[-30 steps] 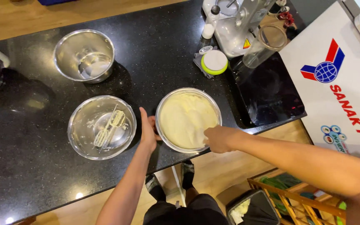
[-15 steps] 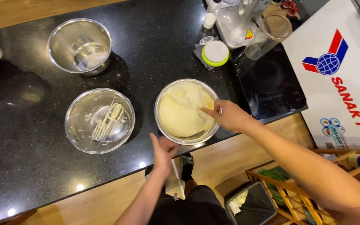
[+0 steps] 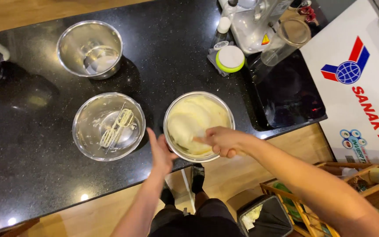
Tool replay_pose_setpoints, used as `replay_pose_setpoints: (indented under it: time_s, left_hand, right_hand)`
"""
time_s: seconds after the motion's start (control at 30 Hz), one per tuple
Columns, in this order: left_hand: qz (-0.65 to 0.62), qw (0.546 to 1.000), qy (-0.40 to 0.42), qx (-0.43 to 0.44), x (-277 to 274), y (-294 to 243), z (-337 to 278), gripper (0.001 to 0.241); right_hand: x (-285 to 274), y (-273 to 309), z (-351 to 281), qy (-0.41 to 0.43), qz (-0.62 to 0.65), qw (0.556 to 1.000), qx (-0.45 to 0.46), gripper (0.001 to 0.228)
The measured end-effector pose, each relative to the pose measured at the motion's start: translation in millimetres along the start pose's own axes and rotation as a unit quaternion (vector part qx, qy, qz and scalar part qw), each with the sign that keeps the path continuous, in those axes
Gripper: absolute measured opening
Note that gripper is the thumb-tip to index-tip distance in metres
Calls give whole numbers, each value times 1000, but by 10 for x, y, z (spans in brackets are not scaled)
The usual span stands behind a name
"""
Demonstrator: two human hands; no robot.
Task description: Whip cream in a bowl using a hand mixer, then detach the beaters and stir manually with a spatula.
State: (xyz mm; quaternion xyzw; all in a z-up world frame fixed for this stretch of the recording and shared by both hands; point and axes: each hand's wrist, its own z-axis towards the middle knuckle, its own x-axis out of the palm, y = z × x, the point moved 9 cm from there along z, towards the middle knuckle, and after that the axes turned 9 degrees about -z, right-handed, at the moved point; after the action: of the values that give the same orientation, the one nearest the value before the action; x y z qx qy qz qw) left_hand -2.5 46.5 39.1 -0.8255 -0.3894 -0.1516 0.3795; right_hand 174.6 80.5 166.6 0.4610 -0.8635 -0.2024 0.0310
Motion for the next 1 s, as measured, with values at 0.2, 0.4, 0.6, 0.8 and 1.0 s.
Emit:
replay_pose_setpoints:
  time_s: [0.2,0.4,0.6,0.8,1.0]
  left_hand:
    - [-62,995,74,5,-217,1080,-42,91]
    - [138,982,-52,115,-123,-127,354,81]
    - [162,986,17,49,-216,-206,983,98]
    - [2,1000,-17,10,11,-30,-11,103]
    - [-96,995,15,19,-130,891,-179,93]
  right_hand:
    - [-667,-491,530,-65,196,975,-80,25]
    - [-535,-408,252,-356,-579,722,-129,53]
    - [-180,-112,-42,-70,-403,912,18,26]
    - [119,-333,259,46,-18,999,3,37]
    - [-391,-411,503,11,278,957,-79,22]
